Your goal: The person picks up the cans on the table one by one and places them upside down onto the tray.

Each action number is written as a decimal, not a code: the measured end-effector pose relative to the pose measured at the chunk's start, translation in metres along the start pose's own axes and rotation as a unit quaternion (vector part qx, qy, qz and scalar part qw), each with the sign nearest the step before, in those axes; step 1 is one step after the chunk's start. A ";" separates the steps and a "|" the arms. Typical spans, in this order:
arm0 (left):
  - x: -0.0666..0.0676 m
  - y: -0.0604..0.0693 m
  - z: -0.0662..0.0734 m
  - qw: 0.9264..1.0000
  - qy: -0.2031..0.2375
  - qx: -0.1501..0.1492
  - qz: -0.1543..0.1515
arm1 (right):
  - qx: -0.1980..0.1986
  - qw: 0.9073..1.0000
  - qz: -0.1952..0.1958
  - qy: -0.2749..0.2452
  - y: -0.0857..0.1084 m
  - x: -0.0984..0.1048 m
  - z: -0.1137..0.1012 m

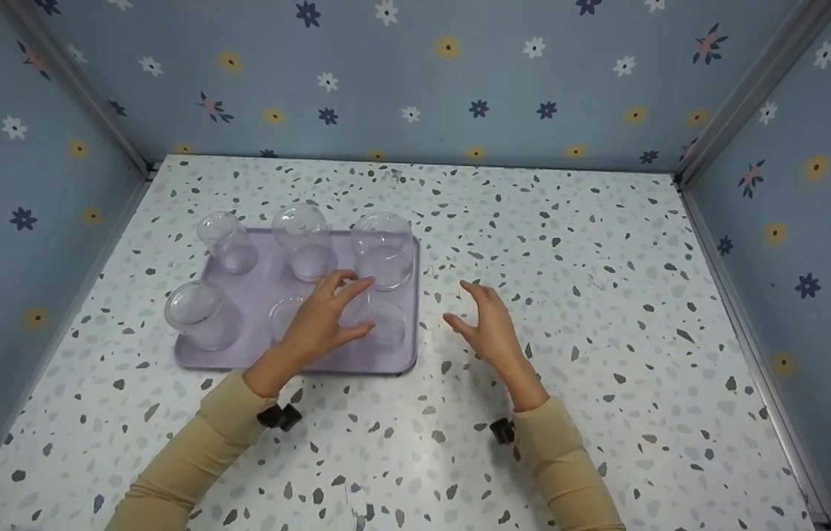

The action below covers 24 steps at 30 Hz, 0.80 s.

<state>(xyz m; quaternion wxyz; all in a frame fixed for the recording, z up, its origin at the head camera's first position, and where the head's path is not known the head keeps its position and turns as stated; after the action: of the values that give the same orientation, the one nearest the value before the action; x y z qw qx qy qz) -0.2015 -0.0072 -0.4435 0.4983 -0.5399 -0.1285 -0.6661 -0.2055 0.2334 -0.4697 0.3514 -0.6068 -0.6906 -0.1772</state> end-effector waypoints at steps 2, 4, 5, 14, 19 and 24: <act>-0.001 -0.002 0.001 1.000 -0.014 -0.002 -0.015 | 0.007 1.000 -0.006 0.019 -0.002 0.002 0.000; -0.002 -0.004 0.002 0.999 -0.030 -0.003 -0.031 | 0.013 0.999 -0.013 0.039 -0.004 0.005 -0.001; -0.003 -0.005 0.002 0.999 -0.037 -0.004 -0.039 | 0.013 0.999 -0.016 0.047 -0.005 0.007 -0.001; -0.006 -0.016 0.008 0.988 -0.102 -0.006 -0.112 | -0.029 0.988 -0.076 0.132 -0.018 0.019 -0.001; -0.010 -0.021 0.012 0.985 -0.117 -0.010 -0.127 | -0.043 0.979 -0.093 0.174 -0.026 0.030 -0.002; -0.014 -0.024 0.014 0.982 -0.138 -0.021 -0.127 | -0.071 0.969 -0.117 0.206 -0.033 0.041 -0.001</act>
<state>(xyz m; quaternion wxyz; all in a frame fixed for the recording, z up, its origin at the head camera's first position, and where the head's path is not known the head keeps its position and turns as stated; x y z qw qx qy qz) -0.2134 0.0214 -0.4410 0.3756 -0.6162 -0.2491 -0.6459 -0.2378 0.2551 -0.4340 0.4191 -0.4952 -0.6554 -0.3867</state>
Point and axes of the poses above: each hand's wrist, its own y-axis away from the middle knuckle, its own x-axis out of the back of the hand, z = x × y, the point moved 4 cm from there along -y, towards the middle knuckle, and after that the axes turned 2 degrees about -x, right-handed, at the moved point
